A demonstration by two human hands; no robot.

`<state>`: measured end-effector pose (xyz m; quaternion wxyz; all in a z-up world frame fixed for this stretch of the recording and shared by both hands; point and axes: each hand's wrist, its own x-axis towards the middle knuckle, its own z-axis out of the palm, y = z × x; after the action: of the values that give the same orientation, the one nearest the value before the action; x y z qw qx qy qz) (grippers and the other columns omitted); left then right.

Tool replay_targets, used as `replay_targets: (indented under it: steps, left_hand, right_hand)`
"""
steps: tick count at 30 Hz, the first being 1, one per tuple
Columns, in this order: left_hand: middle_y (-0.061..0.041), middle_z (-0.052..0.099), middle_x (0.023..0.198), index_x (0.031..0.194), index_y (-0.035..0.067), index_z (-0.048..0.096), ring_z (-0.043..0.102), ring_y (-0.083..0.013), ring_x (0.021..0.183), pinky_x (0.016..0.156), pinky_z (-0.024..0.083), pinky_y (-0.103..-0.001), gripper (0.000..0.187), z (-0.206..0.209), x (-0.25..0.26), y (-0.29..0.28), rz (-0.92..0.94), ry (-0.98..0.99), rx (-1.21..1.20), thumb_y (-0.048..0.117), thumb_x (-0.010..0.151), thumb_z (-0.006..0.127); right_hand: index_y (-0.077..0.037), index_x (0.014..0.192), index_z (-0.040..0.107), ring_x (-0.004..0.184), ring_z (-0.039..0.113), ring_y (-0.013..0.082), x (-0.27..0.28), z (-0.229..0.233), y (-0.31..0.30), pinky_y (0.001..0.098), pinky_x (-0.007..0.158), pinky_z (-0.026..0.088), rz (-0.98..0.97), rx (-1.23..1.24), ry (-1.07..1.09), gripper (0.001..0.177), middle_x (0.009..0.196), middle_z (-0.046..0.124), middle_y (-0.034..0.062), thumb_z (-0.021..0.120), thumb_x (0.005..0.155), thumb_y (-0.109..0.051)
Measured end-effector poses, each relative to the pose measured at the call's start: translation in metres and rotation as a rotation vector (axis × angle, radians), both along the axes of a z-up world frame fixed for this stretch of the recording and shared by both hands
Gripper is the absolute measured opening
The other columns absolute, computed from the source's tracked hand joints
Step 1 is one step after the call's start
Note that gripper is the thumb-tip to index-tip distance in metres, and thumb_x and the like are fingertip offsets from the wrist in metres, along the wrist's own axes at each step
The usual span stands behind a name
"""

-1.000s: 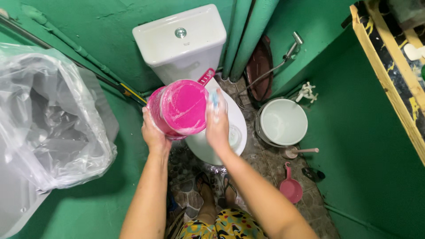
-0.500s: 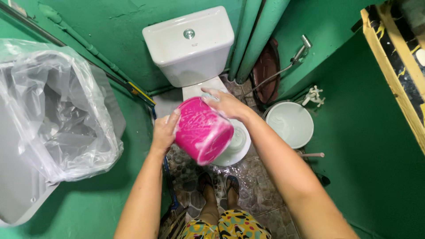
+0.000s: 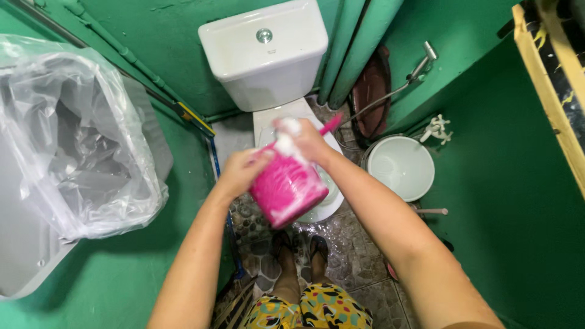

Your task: The person cleans various bathroom items by hand and with a sponge. They rinse a lid and a bucket using a bidet sprayer, then mix cleaning solution in a cup and use a sponge to scrub the interior of the bucket.

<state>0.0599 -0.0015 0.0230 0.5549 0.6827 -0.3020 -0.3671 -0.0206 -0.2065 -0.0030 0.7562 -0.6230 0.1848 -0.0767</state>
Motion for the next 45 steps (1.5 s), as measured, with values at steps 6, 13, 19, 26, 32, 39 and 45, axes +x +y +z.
replay_targets:
  steps: [6, 13, 19, 26, 32, 39, 45]
  left_hand:
    - [-0.011, 0.076, 0.088, 0.107, 0.004, 0.076, 0.072, -0.0107, 0.076, 0.069, 0.056, -0.031, 0.028, -0.005, -0.026, -0.007, 0.150, -0.462, -0.048, 0.022, 0.087, 0.069]
    - [-0.006, 0.062, 0.059, 0.078, 0.003, 0.073, 0.054, -0.0112, 0.055, 0.053, 0.043, -0.030, 0.028, -0.013, -0.018, 0.019, 0.373, -0.333, 0.104, 0.027, 0.091, 0.077]
    - [0.001, 0.060, 0.071, 0.082, -0.003, 0.068, 0.050, -0.0068, 0.067, 0.057, 0.040, -0.028, 0.031, -0.067, -0.019, 0.019, 0.377, 0.009, -0.129, 0.021, 0.097, 0.080]
    - [-0.019, 0.075, 0.106, 0.118, 0.017, 0.067, 0.071, -0.0365, 0.096, 0.082, 0.055, -0.047, 0.032, -0.018, -0.047, -0.044, -0.091, -0.442, 0.435, 0.034, 0.091, 0.065]
    - [-0.024, 0.072, 0.103, 0.124, 0.021, 0.062, 0.067, -0.0458, 0.098, 0.086, 0.051, -0.054, 0.033, -0.047, -0.034, -0.056, -0.035, -0.497, 0.601, 0.033, 0.094, 0.056]
    - [-0.026, 0.071, 0.103, 0.117, 0.011, 0.063, 0.065, -0.0492, 0.103, 0.088, 0.050, -0.056, 0.038, -0.130, -0.004, -0.028, 0.050, -0.436, 0.626, 0.044, 0.104, 0.050]
    - [-0.029, 0.069, 0.109, 0.130, 0.013, 0.058, 0.063, -0.0497, 0.107, 0.093, 0.047, -0.057, 0.043, -0.190, -0.005, -0.024, 0.057, -0.438, 0.642, 0.040, 0.099, 0.046]
  right_hand:
    - [-0.016, 0.096, 0.070, 0.078, 0.067, 0.0359, -0.002, 0.033, 0.014, 0.0486, 0.071, 0.050, 0.065, -1.117, -0.098, 0.034, 0.080, 0.069, 0.0149, 0.060, 0.102, -0.049]
    - [-0.024, 0.089, 0.073, 0.079, 0.067, 0.0299, -0.015, 0.075, -0.080, 0.0459, 0.069, 0.050, 0.274, -1.731, -0.366, 0.027, 0.084, 0.069, 0.0052, 0.068, 0.085, -0.050]
    - [-0.016, 0.075, 0.066, 0.075, 0.066, 0.0297, -0.021, 0.084, -0.104, 0.0421, 0.063, 0.052, 0.011, -1.662, -0.384, 0.037, 0.079, 0.066, 0.0051, 0.074, 0.097, -0.044]
    - [-0.015, 0.070, 0.065, 0.064, 0.065, 0.0291, -0.007, 0.074, -0.046, 0.0421, 0.055, 0.051, -0.032, -1.682, -0.435, 0.036, 0.072, 0.063, 0.0062, 0.070, 0.098, -0.037]
    - [-0.011, 0.092, 0.064, 0.086, 0.064, 0.0338, -0.025, -0.058, -0.080, 0.0443, 0.074, 0.050, -0.355, -1.126, -0.028, 0.027, 0.093, 0.063, 0.0131, 0.069, 0.093, -0.038]
    - [-0.005, 0.121, 0.059, 0.120, 0.059, 0.0394, -0.133, -0.259, -0.034, 0.0455, 0.103, 0.047, 0.207, -0.719, 0.889, 0.057, 0.126, 0.062, 0.0238, 0.071, 0.080, -0.042]
    - [-0.005, 0.127, 0.061, 0.117, 0.061, 0.0444, -0.133, -0.378, -0.020, 0.0509, 0.103, 0.046, 0.378, -1.141, 0.857, 0.039, 0.125, 0.064, 0.0255, 0.057, 0.091, -0.019]
